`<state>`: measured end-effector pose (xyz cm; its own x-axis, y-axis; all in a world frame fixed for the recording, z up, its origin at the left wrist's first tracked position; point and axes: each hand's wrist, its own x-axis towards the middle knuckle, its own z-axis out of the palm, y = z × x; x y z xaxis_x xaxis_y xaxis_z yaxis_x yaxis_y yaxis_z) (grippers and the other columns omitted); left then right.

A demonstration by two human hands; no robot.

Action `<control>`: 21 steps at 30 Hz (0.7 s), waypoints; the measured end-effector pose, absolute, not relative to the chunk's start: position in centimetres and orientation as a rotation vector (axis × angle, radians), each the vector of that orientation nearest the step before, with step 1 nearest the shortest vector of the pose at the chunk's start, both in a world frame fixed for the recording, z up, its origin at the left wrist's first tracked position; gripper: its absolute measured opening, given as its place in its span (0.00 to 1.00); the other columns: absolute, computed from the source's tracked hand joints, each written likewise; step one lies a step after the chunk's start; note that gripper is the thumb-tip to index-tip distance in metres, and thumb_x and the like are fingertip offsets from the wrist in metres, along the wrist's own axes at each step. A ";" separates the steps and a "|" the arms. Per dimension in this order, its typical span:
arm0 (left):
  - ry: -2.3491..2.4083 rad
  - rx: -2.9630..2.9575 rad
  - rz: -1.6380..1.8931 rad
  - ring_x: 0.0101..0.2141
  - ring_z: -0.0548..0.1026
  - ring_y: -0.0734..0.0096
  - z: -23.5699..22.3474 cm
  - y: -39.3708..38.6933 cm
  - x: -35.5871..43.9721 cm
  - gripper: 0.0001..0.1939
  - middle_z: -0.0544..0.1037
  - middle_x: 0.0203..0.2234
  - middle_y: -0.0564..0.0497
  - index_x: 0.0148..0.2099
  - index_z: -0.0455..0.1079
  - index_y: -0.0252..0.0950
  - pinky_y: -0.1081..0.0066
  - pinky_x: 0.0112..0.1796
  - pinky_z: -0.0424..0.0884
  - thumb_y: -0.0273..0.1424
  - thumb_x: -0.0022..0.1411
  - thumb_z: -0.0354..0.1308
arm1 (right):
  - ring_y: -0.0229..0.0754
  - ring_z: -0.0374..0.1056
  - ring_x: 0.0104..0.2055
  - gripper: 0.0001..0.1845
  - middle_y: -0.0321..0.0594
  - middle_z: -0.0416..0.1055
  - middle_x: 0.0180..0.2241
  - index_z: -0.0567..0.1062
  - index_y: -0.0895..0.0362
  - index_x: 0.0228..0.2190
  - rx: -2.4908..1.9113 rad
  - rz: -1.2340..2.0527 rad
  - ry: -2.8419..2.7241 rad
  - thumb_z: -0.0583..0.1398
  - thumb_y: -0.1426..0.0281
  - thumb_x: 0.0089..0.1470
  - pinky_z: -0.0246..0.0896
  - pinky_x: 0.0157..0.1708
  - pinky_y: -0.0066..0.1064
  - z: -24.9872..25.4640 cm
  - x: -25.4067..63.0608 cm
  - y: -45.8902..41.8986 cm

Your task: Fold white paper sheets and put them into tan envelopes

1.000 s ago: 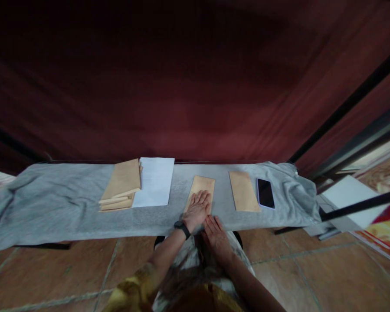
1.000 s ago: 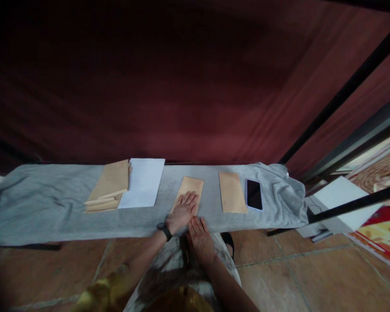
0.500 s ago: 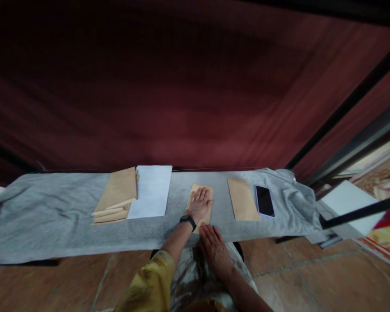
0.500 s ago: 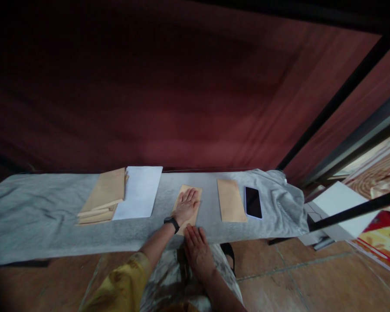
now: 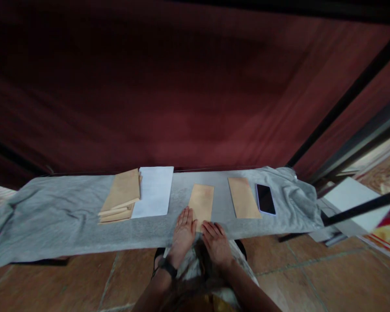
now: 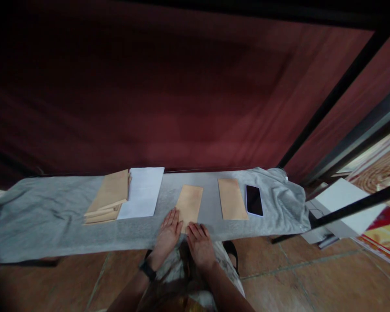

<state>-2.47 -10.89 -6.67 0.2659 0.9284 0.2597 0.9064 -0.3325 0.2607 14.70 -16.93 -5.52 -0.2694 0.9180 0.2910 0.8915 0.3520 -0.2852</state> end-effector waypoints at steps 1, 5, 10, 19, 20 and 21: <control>1.786 2.416 0.617 0.66 0.63 0.56 -6.8 -11.7 -2.8 0.27 0.66 0.65 0.37 0.67 0.61 0.28 0.55 0.64 0.62 0.36 0.73 0.41 | 0.44 0.67 0.61 0.19 0.41 0.71 0.60 0.73 0.51 0.57 -1.595 0.091 -2.225 0.54 0.68 0.69 0.57 0.64 0.43 -5.3 14.7 -16.9; 1.770 2.199 0.782 0.62 0.68 0.56 -6.2 -13.3 -3.1 0.24 0.71 0.61 0.37 0.64 0.65 0.30 0.53 0.61 0.65 0.32 0.70 0.45 | 0.44 0.68 0.58 0.18 0.42 0.73 0.57 0.74 0.50 0.56 -1.584 0.101 -2.268 0.57 0.70 0.66 0.59 0.61 0.41 -4.4 14.7 -16.5; 1.719 1.853 0.883 0.53 0.76 0.55 -4.2 -11.8 -3.1 0.23 0.78 0.52 0.39 0.59 0.70 0.33 0.54 0.56 0.70 0.28 0.61 0.54 | 0.45 0.69 0.55 0.16 0.43 0.74 0.56 0.75 0.52 0.54 -1.578 0.099 -2.258 0.58 0.70 0.65 0.59 0.59 0.40 -4.1 14.8 -16.3; 1.394 1.071 1.189 0.37 0.80 0.61 -2.2 -11.7 -2.7 0.23 0.83 0.36 0.46 0.48 0.75 0.32 0.63 0.43 0.75 0.29 0.48 0.61 | 0.50 0.66 0.59 0.22 0.48 0.70 0.59 0.71 0.56 0.59 -1.625 0.003 -2.203 0.57 0.70 0.65 0.60 0.59 0.43 -4.3 13.9 -16.6; 1.336 1.025 1.222 0.38 0.80 0.60 -1.7 -12.0 -2.4 0.21 0.83 0.37 0.46 0.46 0.76 0.33 0.63 0.43 0.75 0.31 0.48 0.63 | 0.51 0.66 0.58 0.23 0.49 0.70 0.59 0.70 0.56 0.60 -1.644 -0.008 -2.186 0.57 0.71 0.64 0.61 0.58 0.44 -4.1 13.7 -16.5; 1.294 0.995 1.233 0.38 0.79 0.61 -1.1 -12.4 -2.0 0.20 0.83 0.37 0.46 0.45 0.76 0.33 0.64 0.43 0.75 0.33 0.48 0.64 | 0.51 0.67 0.57 0.24 0.50 0.71 0.58 0.70 0.56 0.60 -1.666 -0.017 -2.167 0.56 0.73 0.64 0.63 0.57 0.44 -3.8 13.6 -16.4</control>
<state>-2.05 -12.40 -1.10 -0.1126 0.9844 -0.1355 -0.0879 0.1260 0.9881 13.64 -16.40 -3.83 -0.2053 0.9242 0.3219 0.9291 0.2874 -0.2326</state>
